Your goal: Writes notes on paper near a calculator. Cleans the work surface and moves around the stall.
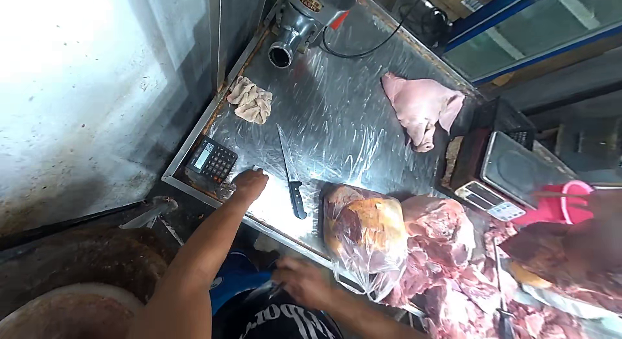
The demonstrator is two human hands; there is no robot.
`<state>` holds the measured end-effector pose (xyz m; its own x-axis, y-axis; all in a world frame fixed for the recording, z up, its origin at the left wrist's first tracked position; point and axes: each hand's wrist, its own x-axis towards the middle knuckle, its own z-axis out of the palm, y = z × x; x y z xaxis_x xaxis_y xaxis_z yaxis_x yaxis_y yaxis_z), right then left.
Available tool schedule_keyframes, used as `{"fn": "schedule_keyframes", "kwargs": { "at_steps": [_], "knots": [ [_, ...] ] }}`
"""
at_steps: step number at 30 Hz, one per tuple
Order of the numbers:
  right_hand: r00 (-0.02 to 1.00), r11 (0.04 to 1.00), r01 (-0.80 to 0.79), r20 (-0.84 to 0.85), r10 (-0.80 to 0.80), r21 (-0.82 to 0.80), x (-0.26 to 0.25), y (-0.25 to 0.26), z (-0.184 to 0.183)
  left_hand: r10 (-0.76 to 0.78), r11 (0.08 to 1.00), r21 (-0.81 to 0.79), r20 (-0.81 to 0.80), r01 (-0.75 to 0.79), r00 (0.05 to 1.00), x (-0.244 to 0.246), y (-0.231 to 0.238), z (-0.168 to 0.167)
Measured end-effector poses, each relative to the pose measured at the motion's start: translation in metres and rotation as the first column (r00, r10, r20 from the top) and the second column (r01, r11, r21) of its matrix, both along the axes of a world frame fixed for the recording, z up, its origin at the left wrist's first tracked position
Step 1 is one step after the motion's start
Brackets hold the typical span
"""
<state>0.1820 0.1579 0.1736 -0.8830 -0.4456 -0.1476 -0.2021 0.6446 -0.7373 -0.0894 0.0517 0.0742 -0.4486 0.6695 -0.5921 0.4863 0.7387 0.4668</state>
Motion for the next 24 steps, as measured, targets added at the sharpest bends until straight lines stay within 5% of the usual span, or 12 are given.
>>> {"fn": "schedule_keyframes", "kwargs": {
  "at_steps": [3,6,8,12,15,19,22,24],
  "knots": [
    [0.959,0.961,0.246,0.173,-0.224,-0.124,-0.025,0.015,0.012,0.214,0.925,0.238,0.321,-0.297,0.923,0.034,-0.02,0.027],
    [0.861,0.88,0.463,0.292,-0.417,-0.109,-0.044,0.018,0.01,0.283,0.725,0.183,0.801,-0.664,0.528,0.098,-0.061,0.079],
    [0.838,0.882,0.461,0.373,-0.399,-0.093,-0.051,0.011,0.0,0.258,0.607,0.135,0.898,-0.783,0.355,0.138,-0.094,0.095],
    [0.849,0.95,0.264,0.507,-0.147,-0.166,-0.055,-0.01,-0.011,0.536,0.633,0.202,0.582,-0.748,0.611,0.213,-0.131,0.097],
    [0.83,0.973,0.213,0.541,-0.135,-0.084,-0.083,-0.019,-0.032,0.748,0.542,0.126,0.379,-0.831,0.545,0.283,-0.175,0.086],
    [0.727,0.905,0.424,0.584,-0.361,0.031,-0.129,-0.021,-0.076,0.965,0.234,-0.08,0.139,-0.969,0.222,0.425,-0.245,0.045],
    [0.616,0.833,0.547,0.635,-0.466,0.081,-0.158,-0.028,-0.086,0.975,-0.219,-0.13,-0.047,-0.967,-0.215,0.525,-0.274,0.033],
    [0.628,0.851,0.476,0.591,-0.506,0.223,-0.164,-0.031,-0.086,0.848,-0.529,-0.078,-0.073,-0.845,-0.525,0.567,-0.279,0.05]
  ]
}}
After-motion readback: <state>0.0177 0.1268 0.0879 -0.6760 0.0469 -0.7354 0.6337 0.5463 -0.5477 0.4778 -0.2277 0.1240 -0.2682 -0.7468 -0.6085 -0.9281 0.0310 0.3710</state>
